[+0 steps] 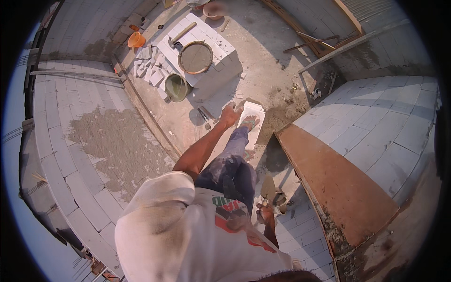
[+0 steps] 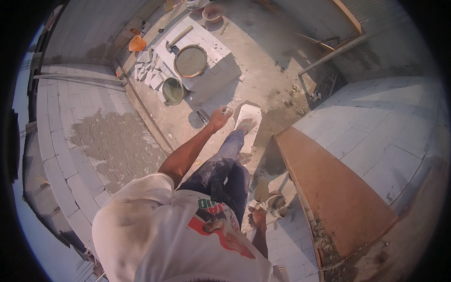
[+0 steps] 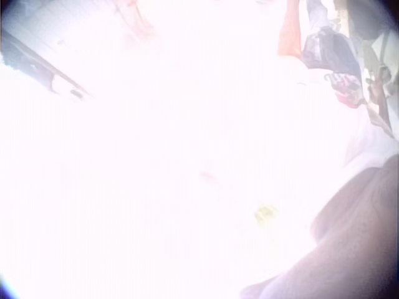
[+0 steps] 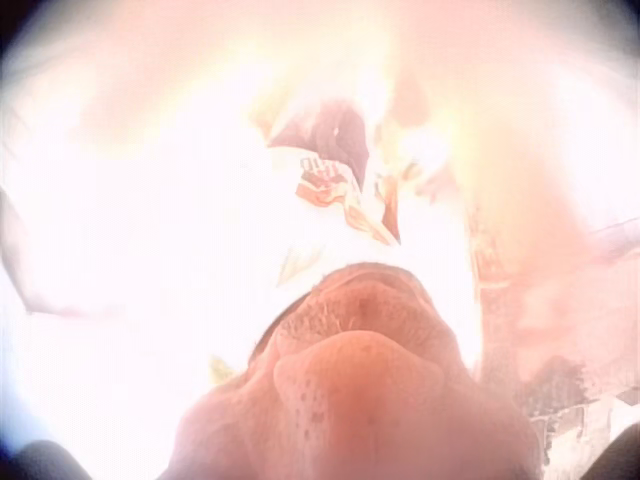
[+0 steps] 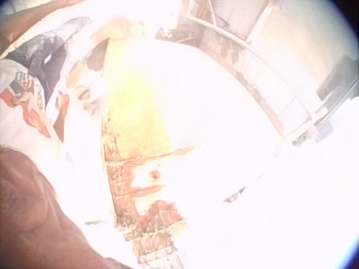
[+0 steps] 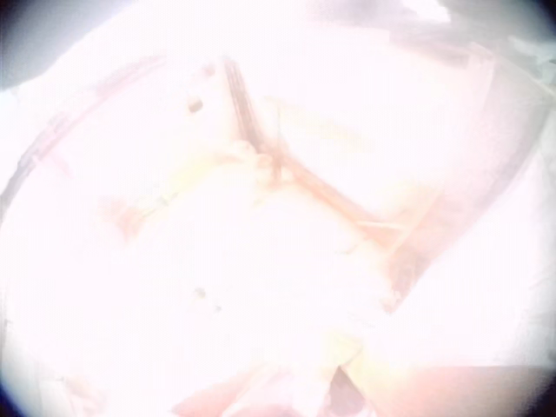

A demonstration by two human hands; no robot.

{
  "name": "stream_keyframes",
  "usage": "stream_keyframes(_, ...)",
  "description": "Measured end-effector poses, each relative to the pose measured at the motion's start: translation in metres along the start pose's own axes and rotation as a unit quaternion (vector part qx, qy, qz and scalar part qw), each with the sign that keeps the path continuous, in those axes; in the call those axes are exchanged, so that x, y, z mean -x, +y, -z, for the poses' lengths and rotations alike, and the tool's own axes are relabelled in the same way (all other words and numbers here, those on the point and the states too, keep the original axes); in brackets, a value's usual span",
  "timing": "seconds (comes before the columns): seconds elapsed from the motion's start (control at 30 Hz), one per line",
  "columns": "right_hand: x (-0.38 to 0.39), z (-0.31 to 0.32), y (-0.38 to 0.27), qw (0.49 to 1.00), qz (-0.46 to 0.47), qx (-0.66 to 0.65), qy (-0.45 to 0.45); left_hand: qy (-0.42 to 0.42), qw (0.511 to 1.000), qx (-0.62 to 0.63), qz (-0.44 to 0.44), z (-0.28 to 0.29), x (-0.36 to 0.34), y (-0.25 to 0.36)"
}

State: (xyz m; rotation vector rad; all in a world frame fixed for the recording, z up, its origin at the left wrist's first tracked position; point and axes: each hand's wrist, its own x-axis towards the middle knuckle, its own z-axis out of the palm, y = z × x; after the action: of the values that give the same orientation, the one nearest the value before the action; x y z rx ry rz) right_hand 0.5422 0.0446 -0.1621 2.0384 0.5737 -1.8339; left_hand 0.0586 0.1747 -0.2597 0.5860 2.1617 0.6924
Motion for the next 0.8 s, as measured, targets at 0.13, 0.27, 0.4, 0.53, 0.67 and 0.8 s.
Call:
stream_keyframes(0.13, -0.03, 0.004, -0.032, 0.998, 0.027, 0.008, -0.058, 0.147, 0.97, 0.106, 0.162, 0.07, -0.112, -0.148)
stream_keyframes(0.27, -0.059, 0.0, -0.076, 0.999, -0.024, 0.013, -0.027, 0.211, 0.961, 0.031, 0.174, 0.15, -0.191, -0.188)
stream_keyframes(0.4, -0.078, -0.005, -0.101, 0.998, -0.004, 0.054, -0.017, 0.312, 0.943, -0.005, 0.114, 0.202, -0.265, -0.149)
stream_keyframes(0.53, -0.082, 0.002, -0.121, 0.996, -0.022, 0.08, -0.034, 0.338, 0.941, -0.009, 0.029, 0.249, -0.32, -0.155)
stream_keyframes(0.67, -0.09, 0.002, -0.125, 0.997, -0.034, 0.063, -0.027, 0.233, 0.972, 0.033, 0.028, 0.263, -0.352, -0.144)
stream_keyframes(0.8, -0.096, -0.011, -0.134, 0.998, -0.015, 0.061, -0.031, 0.137, 0.987, 0.076, 0.021, 0.245, -0.343, -0.106)
